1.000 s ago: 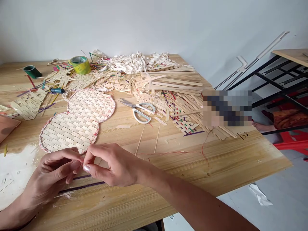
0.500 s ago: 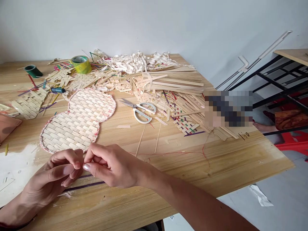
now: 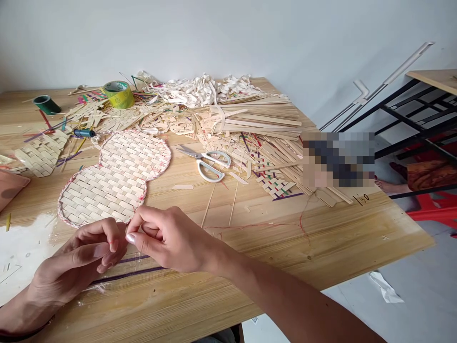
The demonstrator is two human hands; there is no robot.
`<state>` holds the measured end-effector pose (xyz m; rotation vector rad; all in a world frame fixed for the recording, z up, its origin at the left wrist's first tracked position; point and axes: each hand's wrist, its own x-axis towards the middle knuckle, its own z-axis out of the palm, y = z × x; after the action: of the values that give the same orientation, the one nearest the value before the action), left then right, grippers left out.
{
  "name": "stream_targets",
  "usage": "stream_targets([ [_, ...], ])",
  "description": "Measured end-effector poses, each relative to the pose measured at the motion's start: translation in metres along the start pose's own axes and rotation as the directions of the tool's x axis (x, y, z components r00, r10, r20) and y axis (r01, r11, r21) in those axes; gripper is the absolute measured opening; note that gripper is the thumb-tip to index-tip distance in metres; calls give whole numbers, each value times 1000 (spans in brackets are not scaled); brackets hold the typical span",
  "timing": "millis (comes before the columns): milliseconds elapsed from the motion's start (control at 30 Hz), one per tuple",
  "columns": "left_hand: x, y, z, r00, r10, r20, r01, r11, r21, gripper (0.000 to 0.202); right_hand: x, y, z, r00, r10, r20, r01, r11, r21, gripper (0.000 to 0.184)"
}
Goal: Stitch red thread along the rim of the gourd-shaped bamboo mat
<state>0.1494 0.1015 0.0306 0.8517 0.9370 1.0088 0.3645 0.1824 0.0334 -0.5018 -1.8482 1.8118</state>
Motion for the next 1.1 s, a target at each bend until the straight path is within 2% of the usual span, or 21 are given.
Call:
stream_targets([
  [200, 1, 0, 0, 999, 8, 36, -9, 1000, 8, 22, 1, 1, -1, 998, 31, -59, -35, 997, -66, 14],
  [433, -2, -8, -6, 988, 44, 146, -53, 997, 60, 13, 1, 4, 1, 996, 11, -87, -20, 995, -97, 14],
  [600, -6, -12, -13, 988, 51, 149, -69, 990, 124, 13, 1, 6, 0, 994, -34, -105, 19, 989, -144, 14],
  [833, -6, -13, -15, 990, 57, 132, -78, 983, 164, 15, 1, 9, 0, 987, -61, -149, 34, 983, -182, 23],
  [1000, -6, -12, -13, 990, 71, 122, -91, 982, 164, 14, 0, 13, 3, 968, -206, -140, 157, 941, -299, 7],
  [1100, -4, -10, -10, 988, 103, 115, -121, 980, 158, 13, 1, 13, 3, 950, -271, -152, 206, 915, -346, 6],
])
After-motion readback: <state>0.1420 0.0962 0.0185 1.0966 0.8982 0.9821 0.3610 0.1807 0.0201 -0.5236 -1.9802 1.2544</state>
